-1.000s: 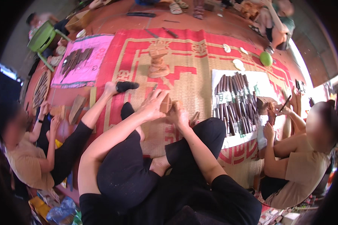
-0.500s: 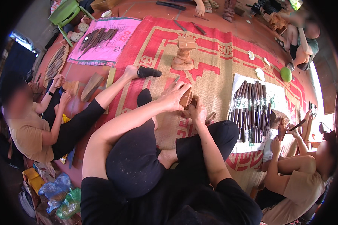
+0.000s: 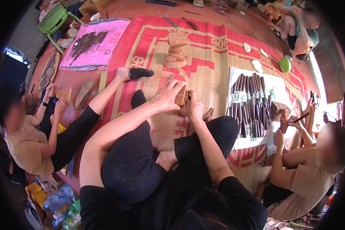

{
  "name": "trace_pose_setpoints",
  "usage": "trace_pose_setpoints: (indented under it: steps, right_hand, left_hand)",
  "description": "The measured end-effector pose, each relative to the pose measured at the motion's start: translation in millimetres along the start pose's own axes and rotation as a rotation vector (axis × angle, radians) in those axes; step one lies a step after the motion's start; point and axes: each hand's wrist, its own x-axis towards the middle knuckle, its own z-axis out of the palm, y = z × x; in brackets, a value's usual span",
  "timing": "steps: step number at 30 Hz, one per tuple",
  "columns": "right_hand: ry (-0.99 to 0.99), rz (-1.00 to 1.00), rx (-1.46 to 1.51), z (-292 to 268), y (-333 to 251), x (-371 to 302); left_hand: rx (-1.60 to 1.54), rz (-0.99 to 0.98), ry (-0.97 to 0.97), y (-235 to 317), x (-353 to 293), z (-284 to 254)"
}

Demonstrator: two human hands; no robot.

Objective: The person sits on a mat and carves a small wooden block using a knife. They rotate the block frequently to shape different sides and occasionally wipe the surface with a cloth. Other people in the background are also carving similar wooden items.

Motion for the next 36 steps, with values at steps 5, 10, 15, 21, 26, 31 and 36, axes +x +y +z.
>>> trace_pose_setpoints:
  steps: [5, 10, 15, 21, 26, 31, 36]
  right_hand:
    - [0.143, -0.247, -0.064, 15, 21, -5]
    - [-0.123, -0.036, -0.158, -4, 6, -2]
    - [0.139, -0.245, 0.049, 19, 14, -12]
    - [-0.037, -0.184, -0.105, 11, 14, -15]
    - [-0.027, -0.092, -0.096, 11, 15, -8]
    - [0.166, -0.182, -0.053, 24, 15, -8]
    - [0.121, -0.230, -0.058, 14, 12, -9]
  left_hand:
    - [-0.016, 0.020, 0.027, -4, 1, 3]
    - [0.003, -0.002, -0.013, 1, 1, -1]
    - [-0.005, 0.029, 0.037, -3, 0, 3]
    - [-0.044, -0.026, 0.007, -3, 0, 1]
    - [0.027, -0.016, -0.016, 0, 0, -1]
    - [-0.026, -0.016, -0.003, -1, 0, -1]
    - [-0.035, -0.014, -0.007, -2, 2, 0]
